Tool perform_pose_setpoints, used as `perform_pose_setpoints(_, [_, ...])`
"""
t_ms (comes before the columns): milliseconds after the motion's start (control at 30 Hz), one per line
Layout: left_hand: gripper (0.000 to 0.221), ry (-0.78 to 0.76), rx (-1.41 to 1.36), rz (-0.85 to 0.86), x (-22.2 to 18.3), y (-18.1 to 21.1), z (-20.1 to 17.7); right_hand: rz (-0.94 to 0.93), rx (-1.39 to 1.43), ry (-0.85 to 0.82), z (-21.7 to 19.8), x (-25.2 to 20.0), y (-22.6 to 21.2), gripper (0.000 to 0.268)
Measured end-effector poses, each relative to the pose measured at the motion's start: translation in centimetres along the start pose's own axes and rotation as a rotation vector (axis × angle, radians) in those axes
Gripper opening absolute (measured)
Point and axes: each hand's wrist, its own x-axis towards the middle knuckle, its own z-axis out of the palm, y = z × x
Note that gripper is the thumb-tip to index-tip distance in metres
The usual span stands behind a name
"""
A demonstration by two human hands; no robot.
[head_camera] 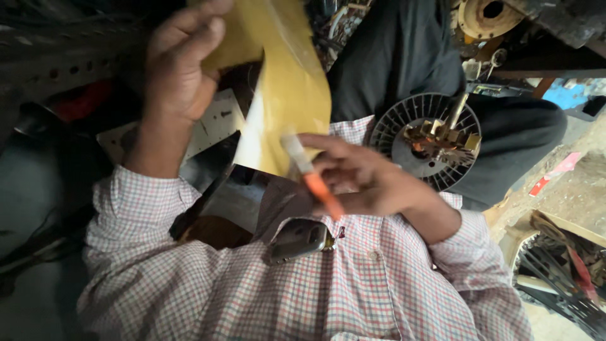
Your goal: The person sits on the floor and winds copper wire around the slots of a fan motor rotor. They then cut a strip of yellow insulating tape and apply it to the rotor. The person continues winding wire and adjusting the rotor by hand.
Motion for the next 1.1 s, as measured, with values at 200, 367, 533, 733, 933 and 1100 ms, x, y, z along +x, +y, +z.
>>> perform_pose_setpoints(200, [0.029, -0.088, -0.139, 0.139, -1.8, 2.7, 2.0, 0.394, -1.171, -0.016, 0.6, 3.4, -2.7, 0.051])
perform_pose_setpoints(367, [0.038, 0.048, 0.017, 0.297, -1.4, -2.7, 0.1, -0.213, -0.82, 0.138, -0.5, 0.2, -4.7, 0.052])
perform_pose_setpoints(533, [0.033, 0.196, 0.252, 0.18, -0.7, -7.6, -2.2, -0.237, -0.106, 0.252, -1.0, -0.2, -2.5, 0.071])
perform_pose_setpoints(733, [0.062, -0.021, 0.181, -0.011, -2.2, -8.3, -4.0, 0.198, 0.08, 0.158, -4.0, 3.4, 2.6, 0.062])
perform_pose_setpoints(933, [0.055, -0.074, 0.428, 0.032, -4.0, -8.7, -6.0, 0.334, 0.338, 0.065, -6.6, 2.2, 6.5, 0.056])
perform_pose_setpoints(1100, [0.037, -0.126, 0.547, 0.167, -4.5, -9.5, -7.5, 0.327, 0.321, 0.092, -6.5, 3.2, 7.4, 0.06])
